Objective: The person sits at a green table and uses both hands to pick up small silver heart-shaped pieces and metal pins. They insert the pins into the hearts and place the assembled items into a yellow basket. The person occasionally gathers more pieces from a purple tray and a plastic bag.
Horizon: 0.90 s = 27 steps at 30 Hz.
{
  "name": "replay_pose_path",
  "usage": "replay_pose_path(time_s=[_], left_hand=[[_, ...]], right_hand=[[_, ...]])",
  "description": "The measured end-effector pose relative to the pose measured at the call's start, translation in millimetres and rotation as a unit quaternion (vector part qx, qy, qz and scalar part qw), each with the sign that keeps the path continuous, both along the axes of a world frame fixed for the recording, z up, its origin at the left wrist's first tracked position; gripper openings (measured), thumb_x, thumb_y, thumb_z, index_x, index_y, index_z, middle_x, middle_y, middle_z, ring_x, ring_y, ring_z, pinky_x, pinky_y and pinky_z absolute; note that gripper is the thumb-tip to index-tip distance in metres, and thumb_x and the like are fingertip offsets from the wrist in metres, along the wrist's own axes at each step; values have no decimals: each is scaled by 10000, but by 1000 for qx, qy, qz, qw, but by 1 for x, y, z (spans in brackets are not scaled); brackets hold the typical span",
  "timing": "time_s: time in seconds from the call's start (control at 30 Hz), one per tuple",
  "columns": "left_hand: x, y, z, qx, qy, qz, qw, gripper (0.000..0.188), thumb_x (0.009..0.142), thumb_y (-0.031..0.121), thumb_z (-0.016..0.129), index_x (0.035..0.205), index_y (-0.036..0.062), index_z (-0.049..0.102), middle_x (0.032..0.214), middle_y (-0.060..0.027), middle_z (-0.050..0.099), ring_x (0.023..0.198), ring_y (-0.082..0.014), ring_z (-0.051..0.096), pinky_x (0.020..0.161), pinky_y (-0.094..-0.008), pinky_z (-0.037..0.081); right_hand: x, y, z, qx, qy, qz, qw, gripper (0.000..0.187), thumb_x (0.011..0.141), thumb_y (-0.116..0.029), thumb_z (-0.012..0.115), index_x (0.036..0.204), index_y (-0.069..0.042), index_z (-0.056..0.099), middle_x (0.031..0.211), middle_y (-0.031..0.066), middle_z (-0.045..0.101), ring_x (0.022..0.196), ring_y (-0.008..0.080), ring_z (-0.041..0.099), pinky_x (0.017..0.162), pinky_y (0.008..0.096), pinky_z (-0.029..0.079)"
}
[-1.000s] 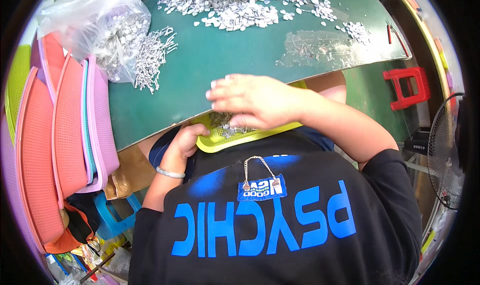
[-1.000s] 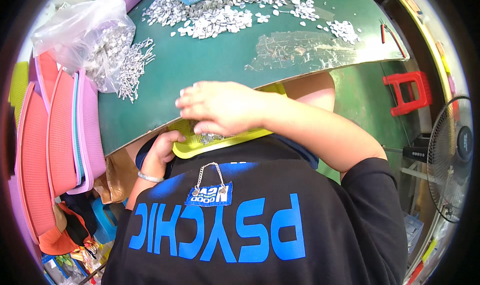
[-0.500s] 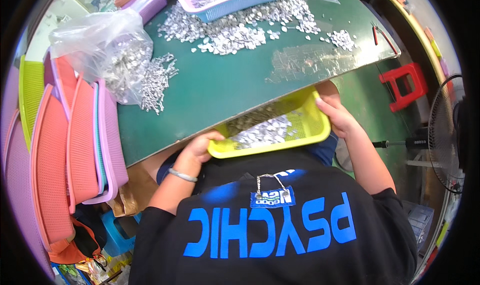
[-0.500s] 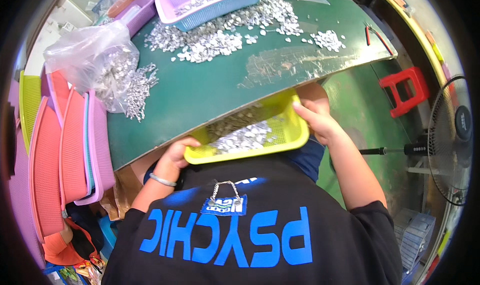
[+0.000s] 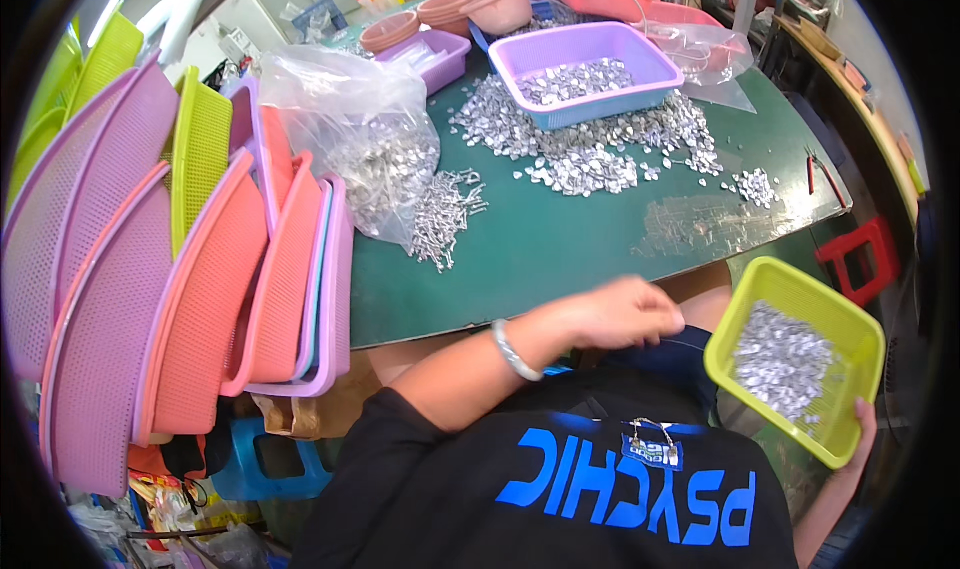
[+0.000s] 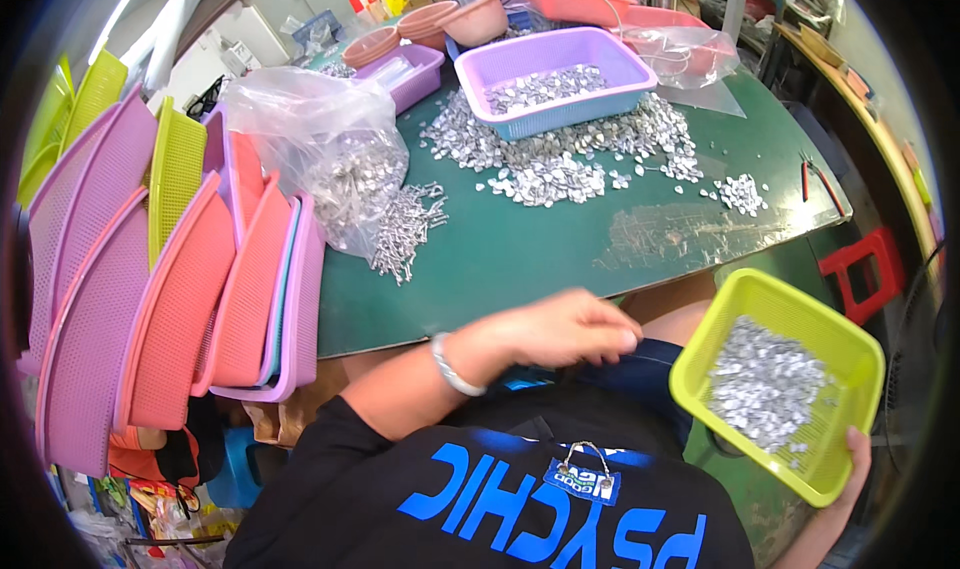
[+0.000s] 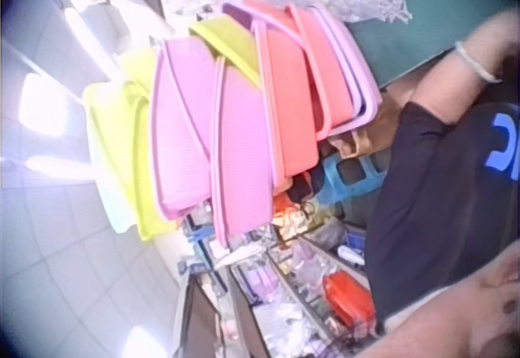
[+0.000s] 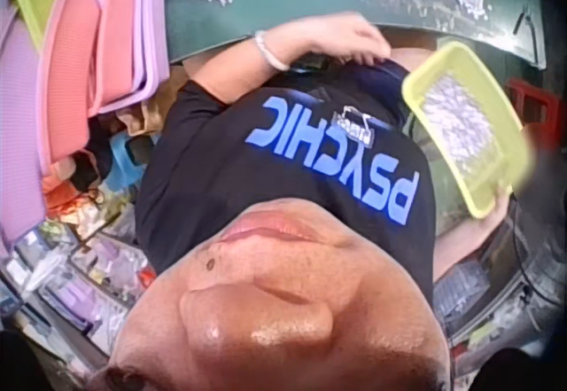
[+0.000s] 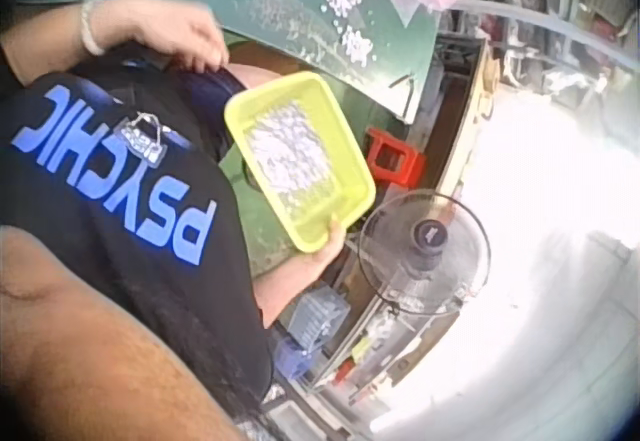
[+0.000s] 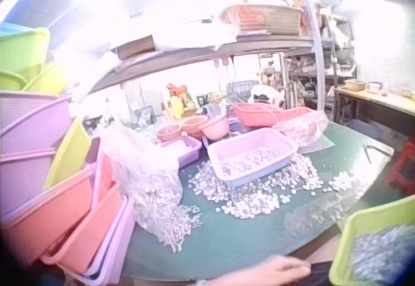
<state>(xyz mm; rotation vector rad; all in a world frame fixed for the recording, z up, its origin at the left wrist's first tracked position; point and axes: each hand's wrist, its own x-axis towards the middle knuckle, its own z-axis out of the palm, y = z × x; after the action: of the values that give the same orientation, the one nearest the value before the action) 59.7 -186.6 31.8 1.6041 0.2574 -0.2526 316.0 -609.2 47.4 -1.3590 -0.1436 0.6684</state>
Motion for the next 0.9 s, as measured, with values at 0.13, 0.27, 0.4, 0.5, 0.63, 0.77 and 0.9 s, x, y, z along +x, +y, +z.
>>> replay_pose_path(time_s=[0.13,0.27,0.4,0.5,0.63,0.77,0.9], left_hand=[[-17,101,41,490,-166,389,762,378,832,156,644,1187,38,592,763,-152,680,717,-283,674,669,-379,520],[-48,186,81,556,29,526,644,851,808,247,621,1476,31,141,978,-268,660,926,-403,649,817,-463,503],[-84,211,86,536,149,558,615,748,821,230,597,1406,-25,206,1043,-280,643,971,-399,640,846,-464,500],[-85,215,77,542,146,551,617,550,814,209,598,1249,-47,380,1029,-288,641,965,-417,633,849,-478,497],[-81,201,72,534,80,560,628,392,801,182,598,1100,-43,485,1001,-304,635,955,-445,620,845,-498,491],[-75,196,75,527,73,551,643,425,781,191,634,1101,-58,505,998,-332,622,946,-467,609,837,-497,490],[-83,204,71,553,56,546,628,445,790,206,626,1123,-51,479,1001,-302,629,972,-448,602,853,-502,472]], right_hand=[[0,32,40,40,-45,-6,998,463,928,-325,509,1251,7,519,1107,137,631,914,231,634,794,350,527],[40,132,71,101,-102,38,989,429,928,-290,513,1235,9,529,1056,128,652,835,207,660,703,319,555],[32,305,144,199,-129,254,938,388,906,-203,556,1218,26,529,1069,139,648,881,221,666,767,338,559],[-14,422,189,231,-193,324,897,407,880,-193,593,1188,62,513,1053,167,633,928,233,655,826,367,548],[-96,545,229,181,-287,382,860,395,852,-149,594,1158,77,489,1028,166,601,906,251,641,814,385,556],[-169,628,240,141,-481,294,814,485,790,-124,601,1235,21,475,1055,179,627,939,244,637,773,363,539],[-242,644,226,14,-719,252,648,728,750,-230,556,1422,-62,331,1163,301,576,1069,416,584,923,435,469]])
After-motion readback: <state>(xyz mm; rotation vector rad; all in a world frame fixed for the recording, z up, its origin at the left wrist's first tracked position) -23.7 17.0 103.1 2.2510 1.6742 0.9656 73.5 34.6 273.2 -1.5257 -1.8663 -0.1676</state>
